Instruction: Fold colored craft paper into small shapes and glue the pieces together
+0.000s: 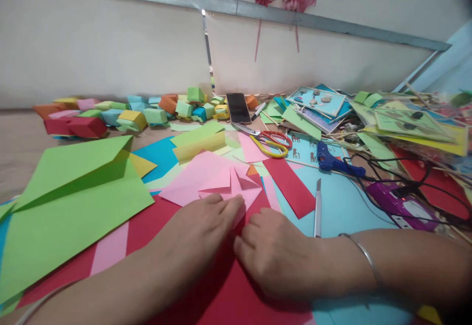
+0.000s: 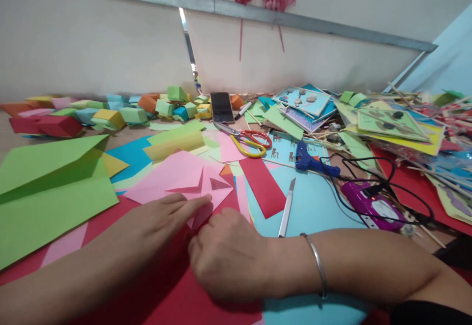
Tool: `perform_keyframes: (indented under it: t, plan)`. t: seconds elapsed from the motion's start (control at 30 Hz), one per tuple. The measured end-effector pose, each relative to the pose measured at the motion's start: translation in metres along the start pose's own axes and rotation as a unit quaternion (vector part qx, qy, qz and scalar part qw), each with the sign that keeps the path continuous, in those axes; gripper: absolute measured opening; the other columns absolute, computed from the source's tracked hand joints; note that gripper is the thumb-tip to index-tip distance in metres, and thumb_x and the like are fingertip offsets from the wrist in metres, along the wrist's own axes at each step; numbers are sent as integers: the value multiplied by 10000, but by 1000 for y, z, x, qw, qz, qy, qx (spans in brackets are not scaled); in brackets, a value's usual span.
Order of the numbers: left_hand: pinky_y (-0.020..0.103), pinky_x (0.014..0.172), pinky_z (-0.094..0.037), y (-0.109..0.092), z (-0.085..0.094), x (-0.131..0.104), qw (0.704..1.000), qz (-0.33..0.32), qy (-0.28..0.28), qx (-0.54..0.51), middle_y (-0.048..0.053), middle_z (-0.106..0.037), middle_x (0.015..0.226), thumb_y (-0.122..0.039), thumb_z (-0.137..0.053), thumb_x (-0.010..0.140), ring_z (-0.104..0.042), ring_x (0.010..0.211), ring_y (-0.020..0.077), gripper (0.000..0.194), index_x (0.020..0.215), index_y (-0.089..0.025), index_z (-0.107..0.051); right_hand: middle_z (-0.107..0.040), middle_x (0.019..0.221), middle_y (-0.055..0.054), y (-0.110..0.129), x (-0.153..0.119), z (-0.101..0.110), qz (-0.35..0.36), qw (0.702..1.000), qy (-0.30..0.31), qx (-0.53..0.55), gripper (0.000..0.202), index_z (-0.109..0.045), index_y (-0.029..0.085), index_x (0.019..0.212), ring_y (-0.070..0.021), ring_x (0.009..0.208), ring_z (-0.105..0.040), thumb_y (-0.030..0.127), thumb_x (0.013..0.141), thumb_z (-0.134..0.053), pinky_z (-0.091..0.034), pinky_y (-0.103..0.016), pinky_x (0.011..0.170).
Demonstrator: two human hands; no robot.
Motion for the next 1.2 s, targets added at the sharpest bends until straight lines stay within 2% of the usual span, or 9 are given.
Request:
perform_keyframes:
  t: [0.13,0.23,0.3,0.37,0.53,0.67,0.8,0.93,1.2]
  plan:
    - [305,701,-514,-3,-5,1,999,1,25,39,74,-689,823,-35,-312,867,-620,758,201,374,1032,-150,-628,-573,582,-53,-4,-2,1,-27,999,-2,-31,189,-585,129,715,-159,519,-428,38,815,-452,-208,-326,502]
    - [383,774,-544,-13,-11,-3,991,-9,38,127,159,-699,1120,25,-320,837,-655,900,246,473,1196,-112,-596,-533,566,-39,-8,0,16,-8,996,-88,24,217,-564,159,631,-160,538,-394,121,808,-443,-242,-330,516]
    - [420,766,-564,-21,-15,-8,981,-22,34,190,195,-644,1265,45,-319,816,-669,928,270,549,1287,-108,-555,-522,584,-43,-17,2,27,-58,986,-153,20,257,-583,157,641,-170,572,-395,152,838,-417,-278,-335,543]
    - [429,722,-583,-27,-17,-13,971,-37,20,235,224,-618,1303,52,-320,798,-684,908,284,595,1340,-89,-522,-552,655,-57,-30,3,30,-125,979,-164,-6,269,-630,133,747,-186,631,-425,144,876,-395,-325,-339,589]
    - [468,715,-592,-33,-21,-21,951,-91,10,295,242,-688,1174,45,-336,788,-698,893,335,549,1251,-51,-615,-594,1195,-205,-55,3,0,-204,978,-37,-20,330,-622,72,1112,-268,1037,-507,61,855,-417,-415,-390,797]
    - [432,699,-585,-31,-25,-21,949,-85,18,303,234,-693,1149,66,-338,774,-690,874,308,546,1216,-57,-634,-620,1208,-203,-53,2,-17,-171,984,50,-17,293,-613,39,1154,-268,1082,-532,77,913,-450,-437,-390,839]
    - [387,605,-547,-26,-21,-16,968,-47,-12,246,147,-702,930,65,-359,750,-630,728,254,449,1010,-111,-680,-625,1218,-214,-51,2,-15,-139,985,60,-79,272,-610,16,1160,-284,1083,-557,77,945,-454,-452,-397,832]
    - [412,670,-530,-17,-11,-6,978,1,-89,186,162,-651,925,-5,-356,851,-590,780,256,318,911,-103,-653,-652,1114,-195,-51,3,-14,-126,984,69,-101,240,-616,25,1123,-272,984,-587,79,943,-466,-455,-386,775]
    - [383,623,-459,-7,-7,2,984,20,-34,176,90,-616,726,-32,-397,864,-542,665,238,308,722,-144,-646,-657,985,-168,-47,3,-11,-104,987,-33,-120,221,-628,114,903,-244,956,-578,57,941,-418,-450,-386,839]
Point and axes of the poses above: each hand's wrist, its own x-axis towards the middle knuckle, its own z-axis out of the back of the hand, y = z × x, the point moved 2 cm from there along x, towards the middle knuckle
